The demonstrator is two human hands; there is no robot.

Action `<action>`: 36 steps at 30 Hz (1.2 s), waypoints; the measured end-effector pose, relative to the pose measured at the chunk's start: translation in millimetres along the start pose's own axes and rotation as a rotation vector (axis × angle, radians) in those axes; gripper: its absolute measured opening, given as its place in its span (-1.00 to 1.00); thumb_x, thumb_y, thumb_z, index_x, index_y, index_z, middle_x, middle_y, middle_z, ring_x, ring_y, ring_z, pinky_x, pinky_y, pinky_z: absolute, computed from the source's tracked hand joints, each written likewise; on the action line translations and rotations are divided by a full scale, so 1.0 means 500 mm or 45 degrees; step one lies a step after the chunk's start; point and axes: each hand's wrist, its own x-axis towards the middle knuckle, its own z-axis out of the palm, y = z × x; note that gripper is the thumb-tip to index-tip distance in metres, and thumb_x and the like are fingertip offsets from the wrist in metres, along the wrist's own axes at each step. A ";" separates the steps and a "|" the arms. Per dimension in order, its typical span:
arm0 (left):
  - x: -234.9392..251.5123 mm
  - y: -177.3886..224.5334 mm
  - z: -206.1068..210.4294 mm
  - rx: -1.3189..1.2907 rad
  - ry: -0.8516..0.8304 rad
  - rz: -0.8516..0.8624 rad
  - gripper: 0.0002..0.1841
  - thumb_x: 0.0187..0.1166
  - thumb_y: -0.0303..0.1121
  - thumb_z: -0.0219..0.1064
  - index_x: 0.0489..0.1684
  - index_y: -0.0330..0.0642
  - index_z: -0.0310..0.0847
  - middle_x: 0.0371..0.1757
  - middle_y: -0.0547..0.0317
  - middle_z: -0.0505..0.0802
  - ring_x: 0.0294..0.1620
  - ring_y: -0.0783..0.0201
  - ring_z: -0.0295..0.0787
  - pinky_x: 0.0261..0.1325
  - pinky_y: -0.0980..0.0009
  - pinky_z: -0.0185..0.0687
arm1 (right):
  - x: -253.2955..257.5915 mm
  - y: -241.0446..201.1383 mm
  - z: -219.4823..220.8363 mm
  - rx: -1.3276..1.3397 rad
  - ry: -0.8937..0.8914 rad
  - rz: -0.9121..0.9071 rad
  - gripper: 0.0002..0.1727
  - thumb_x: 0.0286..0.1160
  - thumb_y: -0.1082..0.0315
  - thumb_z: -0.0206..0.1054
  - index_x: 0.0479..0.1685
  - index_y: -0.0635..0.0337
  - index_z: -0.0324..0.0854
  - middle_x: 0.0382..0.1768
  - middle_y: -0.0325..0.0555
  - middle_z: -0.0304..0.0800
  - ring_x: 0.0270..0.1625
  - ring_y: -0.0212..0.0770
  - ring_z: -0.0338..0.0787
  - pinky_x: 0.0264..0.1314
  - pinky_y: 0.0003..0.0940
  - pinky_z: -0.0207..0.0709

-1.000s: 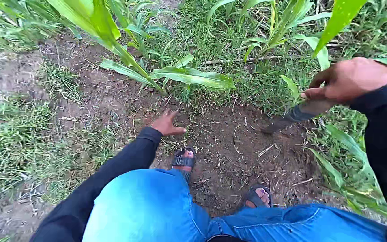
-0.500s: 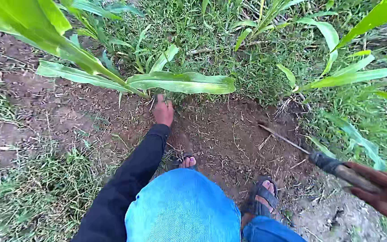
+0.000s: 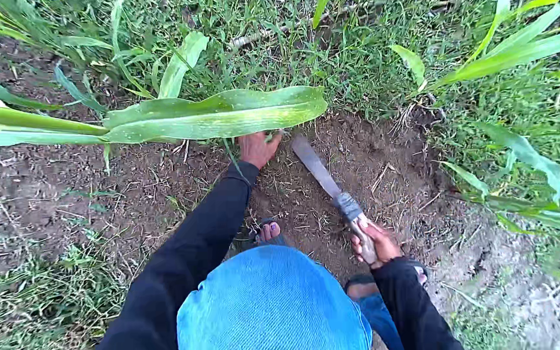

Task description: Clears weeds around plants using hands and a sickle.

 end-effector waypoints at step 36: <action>0.210 0.194 0.099 0.433 -0.463 -0.251 -0.20 0.65 -0.39 0.28 0.87 -0.39 -0.08 0.60 -0.56 0.51 0.64 -0.43 0.47 0.66 -0.33 0.30 | -0.090 -0.074 0.168 -0.491 0.010 -0.441 -0.19 0.22 0.51 0.49 0.61 0.42 0.31 -0.16 -0.05 0.82 -0.47 -0.32 0.80 -0.40 -0.40 0.78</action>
